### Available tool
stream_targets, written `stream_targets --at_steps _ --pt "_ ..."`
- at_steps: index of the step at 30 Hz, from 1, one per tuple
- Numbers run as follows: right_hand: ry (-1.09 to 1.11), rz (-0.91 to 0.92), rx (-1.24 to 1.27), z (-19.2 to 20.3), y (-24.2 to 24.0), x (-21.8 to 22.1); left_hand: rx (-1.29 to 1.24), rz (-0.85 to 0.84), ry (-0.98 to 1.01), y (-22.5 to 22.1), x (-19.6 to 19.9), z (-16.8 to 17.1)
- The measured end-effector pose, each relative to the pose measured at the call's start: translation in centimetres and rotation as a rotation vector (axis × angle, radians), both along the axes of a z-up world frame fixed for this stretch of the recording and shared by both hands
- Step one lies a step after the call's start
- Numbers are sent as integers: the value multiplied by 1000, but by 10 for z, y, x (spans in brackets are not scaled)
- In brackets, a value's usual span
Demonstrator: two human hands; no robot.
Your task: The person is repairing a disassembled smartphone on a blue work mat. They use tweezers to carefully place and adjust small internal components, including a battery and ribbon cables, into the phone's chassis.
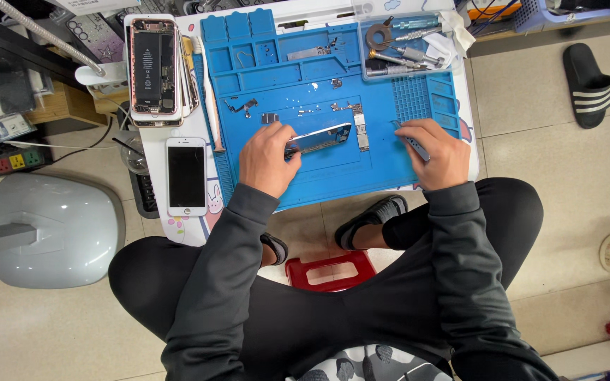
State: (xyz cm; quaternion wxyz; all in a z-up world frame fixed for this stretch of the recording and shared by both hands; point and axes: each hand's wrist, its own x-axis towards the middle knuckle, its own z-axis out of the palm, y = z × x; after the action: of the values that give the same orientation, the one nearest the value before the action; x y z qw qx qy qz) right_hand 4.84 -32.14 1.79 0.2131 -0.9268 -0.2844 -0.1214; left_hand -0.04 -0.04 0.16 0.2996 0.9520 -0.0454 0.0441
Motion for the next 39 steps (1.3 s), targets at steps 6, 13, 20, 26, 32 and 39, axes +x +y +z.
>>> stream_targets --at_steps 6,13,20,26,32,39 --pt "-47 9 -125 4 -1 -2 6 14 -2 -2 -1 1" --pt "-104 12 -79 -12 -7 1 20 7 -4 -1 0 1" --pt "-51 4 55 -5 -3 0 0 -3 -23 1 0 -3" --pt "55 -35 339 -18 -2 4 -14 -3 -38 1 -1 -1" --pt "148 65 672 -19 39 -19 -19 8 -28 3 -3 -6" --pt "153 173 651 -41 98 -45 -25 -3 -53 2 -3 -14"
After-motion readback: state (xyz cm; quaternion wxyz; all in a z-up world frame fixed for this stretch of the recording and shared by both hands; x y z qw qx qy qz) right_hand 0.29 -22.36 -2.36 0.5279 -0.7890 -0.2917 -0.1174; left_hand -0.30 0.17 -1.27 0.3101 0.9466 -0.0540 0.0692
